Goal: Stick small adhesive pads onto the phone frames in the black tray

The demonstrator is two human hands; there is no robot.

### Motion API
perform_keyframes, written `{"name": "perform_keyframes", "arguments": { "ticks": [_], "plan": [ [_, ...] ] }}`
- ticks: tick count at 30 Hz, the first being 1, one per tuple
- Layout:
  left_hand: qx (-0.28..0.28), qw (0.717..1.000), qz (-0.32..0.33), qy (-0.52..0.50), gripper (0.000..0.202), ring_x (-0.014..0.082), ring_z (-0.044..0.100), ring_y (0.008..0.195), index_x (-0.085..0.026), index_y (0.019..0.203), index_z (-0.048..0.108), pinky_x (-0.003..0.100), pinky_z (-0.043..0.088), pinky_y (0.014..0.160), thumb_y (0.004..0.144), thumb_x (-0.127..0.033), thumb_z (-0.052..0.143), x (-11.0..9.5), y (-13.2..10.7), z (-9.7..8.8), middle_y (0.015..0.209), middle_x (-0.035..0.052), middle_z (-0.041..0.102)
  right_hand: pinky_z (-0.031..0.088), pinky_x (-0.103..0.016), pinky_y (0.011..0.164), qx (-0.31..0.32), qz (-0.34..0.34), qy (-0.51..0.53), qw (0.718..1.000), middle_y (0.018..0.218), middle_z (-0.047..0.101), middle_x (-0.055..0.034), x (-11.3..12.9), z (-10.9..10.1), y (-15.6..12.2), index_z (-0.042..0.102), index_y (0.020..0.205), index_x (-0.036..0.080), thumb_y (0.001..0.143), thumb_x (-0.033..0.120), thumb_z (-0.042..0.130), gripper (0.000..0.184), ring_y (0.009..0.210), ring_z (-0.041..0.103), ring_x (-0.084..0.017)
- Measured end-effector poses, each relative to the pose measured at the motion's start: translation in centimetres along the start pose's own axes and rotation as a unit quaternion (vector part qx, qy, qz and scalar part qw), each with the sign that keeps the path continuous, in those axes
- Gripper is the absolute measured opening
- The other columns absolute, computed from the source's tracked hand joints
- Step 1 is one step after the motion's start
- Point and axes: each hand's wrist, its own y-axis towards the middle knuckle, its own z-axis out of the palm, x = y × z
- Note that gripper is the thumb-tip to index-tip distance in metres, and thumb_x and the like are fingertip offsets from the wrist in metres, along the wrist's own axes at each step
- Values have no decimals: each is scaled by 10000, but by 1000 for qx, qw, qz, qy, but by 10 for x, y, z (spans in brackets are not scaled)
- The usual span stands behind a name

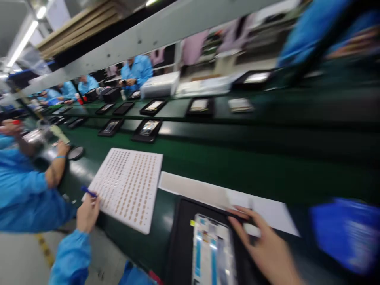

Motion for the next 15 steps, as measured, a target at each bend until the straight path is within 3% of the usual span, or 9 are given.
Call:
{"name": "perform_keyframes", "arguments": {
  "ticks": [3, 6, 8, 11, 15],
  "plan": [
    [23, 998, -9, 64, 340, 301, 715, 765, -240, 932, 522, 334, 508, 615, 733, -514, 493, 10, 9, 5, 798, 61, 737, 524, -310, 569, 2, -27, 20, 999, 982, 687, -82, 11, -6, 4, 580, 1068, 206, 857, 555, 492, 417, 662, 648, -225],
    [60, 997, -30, 47, 406, 326, 717, 804, -241, 952, 529, 377, 528, 655, 712, -563, 469, 14, 19, 5, 808, 69, 744, 546, -324, 736, -4, -36, 38, 999, 991, 686, -76, 16, -5, 7, 568, 1086, 203, 881, 481, 488, 354, 877, 664, -250],
    [56, 996, -60, 20, 450, 345, 715, 827, -243, 942, 536, 417, 542, 700, 674, -603, 503, 16, 23, 3, 789, 69, 743, 540, -337, 792, 1, -33, 51, 998, 1001, 682, -79, 17, -3, 6, 561, 1100, 202, 891, 460, 488, 341, 920, 657, -252],
    [22, 990, -103, -90, 520, 356, 714, 850, -231, 923, 544, 448, 567, 718, 574, -610, 613, 22, 28, 4, 807, 66, 737, 532, -354, 825, 8, -28, 69, 997, 1002, 678, -87, 15, -2, 5, 559, 1100, 199, 893, 453, 482, 337, 921, 654, -254],
    [10, 961, -113, -252, 559, 341, 714, 886, -207, 927, 527, 387, 603, 641, 502, -498, 743, 35, 34, 12, 818, 50, 727, 521, -363, 849, 2, -26, 79, 997, 991, 677, -81, 13, -1, 5, 563, 1096, 200, 884, 437, 485, 328, 928, 650, -253]
  ]
}}
